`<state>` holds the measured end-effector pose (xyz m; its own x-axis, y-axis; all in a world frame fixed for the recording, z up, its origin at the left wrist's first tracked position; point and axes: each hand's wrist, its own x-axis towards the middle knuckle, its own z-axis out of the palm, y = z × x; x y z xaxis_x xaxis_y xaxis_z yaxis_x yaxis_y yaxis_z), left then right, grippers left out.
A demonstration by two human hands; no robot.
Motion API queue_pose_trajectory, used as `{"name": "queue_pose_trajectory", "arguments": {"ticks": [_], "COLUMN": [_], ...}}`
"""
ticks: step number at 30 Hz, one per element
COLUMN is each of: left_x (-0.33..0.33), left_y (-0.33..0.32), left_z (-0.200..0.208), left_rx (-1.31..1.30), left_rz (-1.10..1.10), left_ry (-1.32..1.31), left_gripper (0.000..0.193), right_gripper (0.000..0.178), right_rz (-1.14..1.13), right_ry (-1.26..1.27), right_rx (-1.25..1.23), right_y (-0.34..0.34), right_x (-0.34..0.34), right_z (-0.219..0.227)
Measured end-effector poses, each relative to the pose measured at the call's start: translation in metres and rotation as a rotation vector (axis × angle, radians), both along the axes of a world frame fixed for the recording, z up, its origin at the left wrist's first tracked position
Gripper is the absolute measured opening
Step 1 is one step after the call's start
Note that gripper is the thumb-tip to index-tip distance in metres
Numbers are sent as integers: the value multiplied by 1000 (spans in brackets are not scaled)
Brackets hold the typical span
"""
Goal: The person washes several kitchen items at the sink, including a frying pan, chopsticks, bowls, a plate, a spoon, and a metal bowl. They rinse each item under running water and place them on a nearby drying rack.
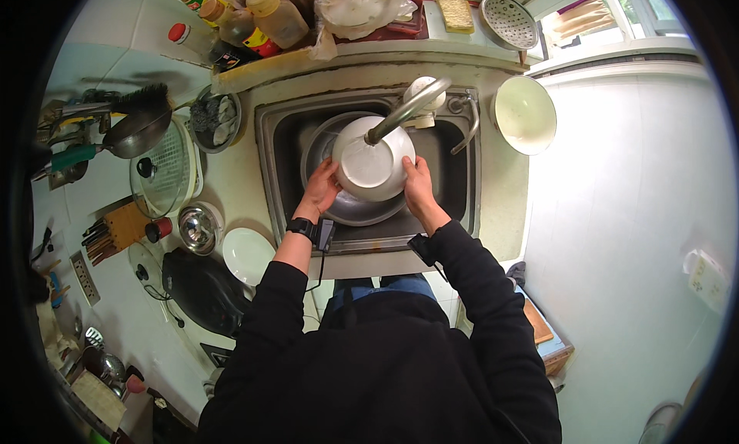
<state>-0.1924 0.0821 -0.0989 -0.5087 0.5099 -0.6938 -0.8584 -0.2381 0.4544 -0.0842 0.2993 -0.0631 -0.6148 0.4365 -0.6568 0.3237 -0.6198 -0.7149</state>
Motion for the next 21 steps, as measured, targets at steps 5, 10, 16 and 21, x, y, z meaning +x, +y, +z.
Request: {"name": "queue_pose_trajectory", "arguments": {"ticks": [5, 10, 16, 21], "left_x": [8, 21, 23, 19], "left_y": [-12, -35, -41, -22], "left_z": [18, 49, 67, 50], "left_rx": [-45, -77, -60, -16], "left_rz": [176, 338, 397, 449], "left_ry": [74, 179, 167, 6], "left_gripper": [32, 36, 37, 35], "right_gripper": [29, 32, 38, 43], "right_rz": [-3, -27, -11, -9], "right_ry": [-56, -79, -56, -131], "right_rx": [-156, -340, -278, -289], "right_y": [-15, -37, -46, -26], "right_x": [-4, -42, -67, -61], "right_z": [-18, -25, -17, 1]}}
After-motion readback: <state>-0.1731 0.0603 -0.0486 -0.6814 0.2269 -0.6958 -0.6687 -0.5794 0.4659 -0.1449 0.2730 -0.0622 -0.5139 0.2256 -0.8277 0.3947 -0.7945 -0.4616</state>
